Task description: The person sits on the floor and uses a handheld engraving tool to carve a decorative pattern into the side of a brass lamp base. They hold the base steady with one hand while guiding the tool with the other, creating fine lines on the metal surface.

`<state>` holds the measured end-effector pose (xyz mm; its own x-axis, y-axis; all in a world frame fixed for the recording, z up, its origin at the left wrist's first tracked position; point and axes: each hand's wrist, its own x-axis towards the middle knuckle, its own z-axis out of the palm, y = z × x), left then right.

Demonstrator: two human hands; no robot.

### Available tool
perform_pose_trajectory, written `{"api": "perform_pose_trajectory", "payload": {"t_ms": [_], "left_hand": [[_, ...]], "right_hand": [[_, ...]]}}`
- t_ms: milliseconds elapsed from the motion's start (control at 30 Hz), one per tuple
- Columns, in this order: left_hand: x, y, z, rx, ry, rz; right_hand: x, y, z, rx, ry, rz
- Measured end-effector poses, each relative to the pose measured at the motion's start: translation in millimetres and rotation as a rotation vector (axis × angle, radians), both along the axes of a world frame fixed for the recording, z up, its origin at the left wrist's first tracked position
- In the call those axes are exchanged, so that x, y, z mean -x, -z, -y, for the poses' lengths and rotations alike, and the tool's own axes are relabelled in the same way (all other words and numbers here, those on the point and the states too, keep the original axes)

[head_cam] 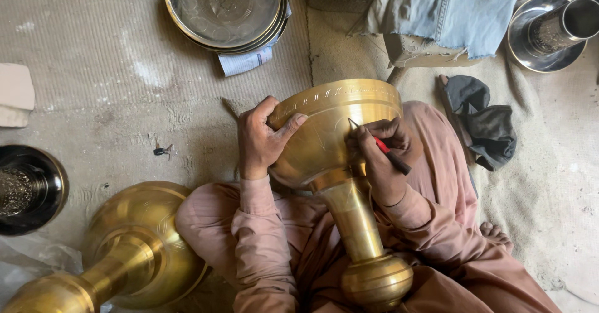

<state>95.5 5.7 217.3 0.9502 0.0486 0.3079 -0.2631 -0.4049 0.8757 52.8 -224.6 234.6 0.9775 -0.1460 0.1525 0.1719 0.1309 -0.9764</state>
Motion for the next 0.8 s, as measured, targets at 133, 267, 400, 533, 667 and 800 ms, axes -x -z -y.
{"api": "perform_pose_trajectory", "payload": {"t_ms": [133, 267, 400, 533, 667, 800], "left_hand": [[1.3, 0.8, -0.1, -0.005, -0.013, -0.014], [2.2, -1.7, -0.2, 0.034, -0.001, -0.004], [4.0, -4.5, 0.4, -0.016, -0.029, -0.023], [4.0, -5.6, 0.3, -0.017, -0.028, -0.02], [3.8, -6.7, 0.3, -0.03, -0.033, -0.017], [4.7, -7.8, 0.9, -0.035, -0.039, 0.001]], "right_hand": [[-2.4, -5.0, 4.3, 0.076, -0.055, 0.1], [-9.4, -9.8, 9.5, 0.082, -0.146, 0.089], [-13.3, -12.1, 16.0, 0.209, -0.203, 0.086], [-16.0, -12.8, 22.1, 0.251, -0.265, 0.069], [-19.5, -17.2, 29.1, 0.26, -0.361, 0.09], [-20.1, -21.9, 29.9, 0.246, -0.402, 0.097]]}}
